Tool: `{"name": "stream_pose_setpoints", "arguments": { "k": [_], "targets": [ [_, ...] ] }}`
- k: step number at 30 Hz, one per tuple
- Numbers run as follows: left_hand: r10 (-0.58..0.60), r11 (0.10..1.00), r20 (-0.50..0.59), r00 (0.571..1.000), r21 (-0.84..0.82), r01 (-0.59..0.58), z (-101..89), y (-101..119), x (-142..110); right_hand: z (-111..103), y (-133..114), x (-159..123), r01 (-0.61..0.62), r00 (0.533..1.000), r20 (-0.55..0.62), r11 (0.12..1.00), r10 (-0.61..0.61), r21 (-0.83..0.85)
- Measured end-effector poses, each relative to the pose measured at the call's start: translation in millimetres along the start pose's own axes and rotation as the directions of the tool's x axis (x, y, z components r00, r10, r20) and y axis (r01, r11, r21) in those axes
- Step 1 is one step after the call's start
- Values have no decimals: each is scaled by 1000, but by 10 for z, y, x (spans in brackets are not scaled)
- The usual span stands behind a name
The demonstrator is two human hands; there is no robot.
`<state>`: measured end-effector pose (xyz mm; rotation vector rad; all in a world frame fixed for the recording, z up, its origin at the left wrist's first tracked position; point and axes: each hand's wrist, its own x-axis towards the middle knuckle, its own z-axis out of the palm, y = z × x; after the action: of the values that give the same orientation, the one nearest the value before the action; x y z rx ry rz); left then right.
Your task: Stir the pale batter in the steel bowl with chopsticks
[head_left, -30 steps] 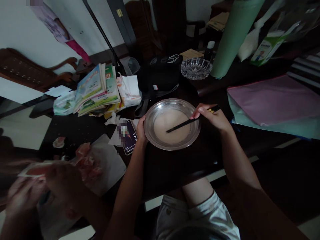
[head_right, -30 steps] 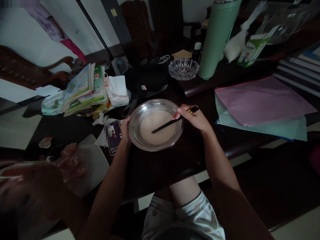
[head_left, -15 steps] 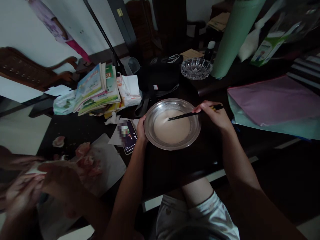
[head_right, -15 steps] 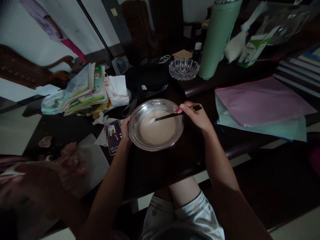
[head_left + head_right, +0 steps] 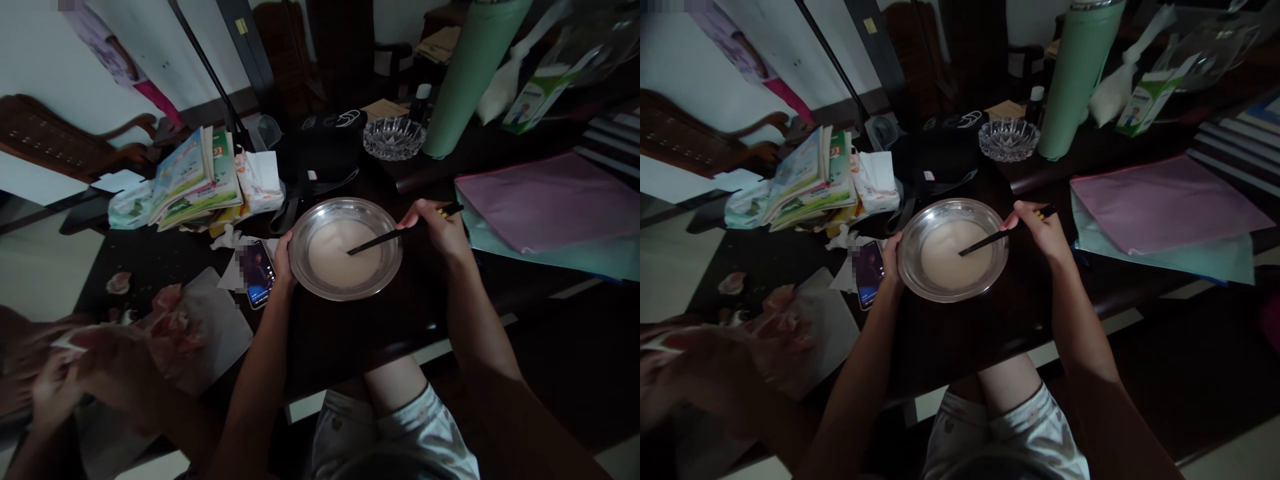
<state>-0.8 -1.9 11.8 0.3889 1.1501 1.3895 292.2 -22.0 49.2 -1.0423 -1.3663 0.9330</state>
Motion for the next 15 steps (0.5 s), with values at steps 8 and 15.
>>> {"name": "stream_pose_setpoints", "arguments": {
  "k": [8,15],
  "targets": [
    [-22,1000,25,999,-2,22,13,8,-12,31,-5,7,2,997,75,1000,0,-23],
    [-8,1000,35,999,-3,8,15,5,-8,30,11,-5,6,983,185,1000,-10,24]
  ]
}}
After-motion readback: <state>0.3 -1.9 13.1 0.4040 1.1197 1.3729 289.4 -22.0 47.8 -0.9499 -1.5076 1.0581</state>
